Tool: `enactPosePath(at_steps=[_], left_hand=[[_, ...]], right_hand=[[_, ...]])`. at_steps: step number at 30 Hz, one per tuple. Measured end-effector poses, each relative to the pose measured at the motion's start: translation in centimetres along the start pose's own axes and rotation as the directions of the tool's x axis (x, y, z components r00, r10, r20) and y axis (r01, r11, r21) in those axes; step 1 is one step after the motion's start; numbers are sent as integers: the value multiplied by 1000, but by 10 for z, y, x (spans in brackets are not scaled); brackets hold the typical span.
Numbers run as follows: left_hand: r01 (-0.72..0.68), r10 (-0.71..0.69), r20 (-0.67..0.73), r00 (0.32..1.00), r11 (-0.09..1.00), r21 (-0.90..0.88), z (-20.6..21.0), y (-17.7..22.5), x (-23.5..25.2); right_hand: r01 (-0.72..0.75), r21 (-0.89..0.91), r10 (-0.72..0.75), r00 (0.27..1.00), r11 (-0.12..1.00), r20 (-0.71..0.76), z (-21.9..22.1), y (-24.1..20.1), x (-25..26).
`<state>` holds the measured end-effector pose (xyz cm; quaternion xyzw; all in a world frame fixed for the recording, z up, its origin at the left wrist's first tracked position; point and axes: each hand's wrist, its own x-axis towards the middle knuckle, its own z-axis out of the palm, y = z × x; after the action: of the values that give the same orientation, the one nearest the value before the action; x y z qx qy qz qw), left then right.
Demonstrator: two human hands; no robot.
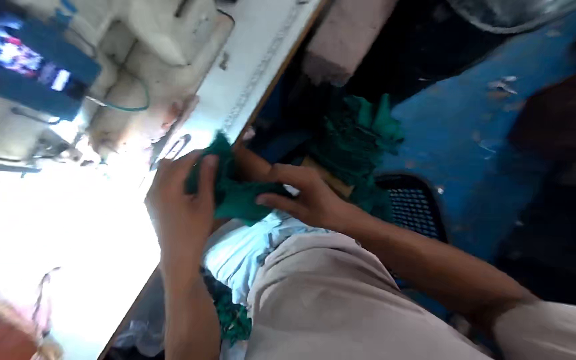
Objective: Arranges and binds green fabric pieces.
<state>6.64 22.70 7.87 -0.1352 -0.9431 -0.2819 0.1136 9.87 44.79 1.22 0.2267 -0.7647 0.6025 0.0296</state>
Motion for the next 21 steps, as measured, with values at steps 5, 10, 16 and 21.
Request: enactPosePath(at_steps=[5,10,16,21], left_hand=[[96,24,340,940,938,-332,39,10,-5],[375,97,511,854,567,-733,59,13,-14],[339,29,487,873,683,-648,66,33,0],[307,68,533,843,754,-581,68,49,17]], right_hand=[[-55,128,56,998,990,-6,-27,-5,-9],[-204,117,213,975,972,-63,-47,-4,-21],[-310,-66,305,949,948,-78,-64,-6,-42],[-293,-105,284,954,950,-96,-78,11,-53]])
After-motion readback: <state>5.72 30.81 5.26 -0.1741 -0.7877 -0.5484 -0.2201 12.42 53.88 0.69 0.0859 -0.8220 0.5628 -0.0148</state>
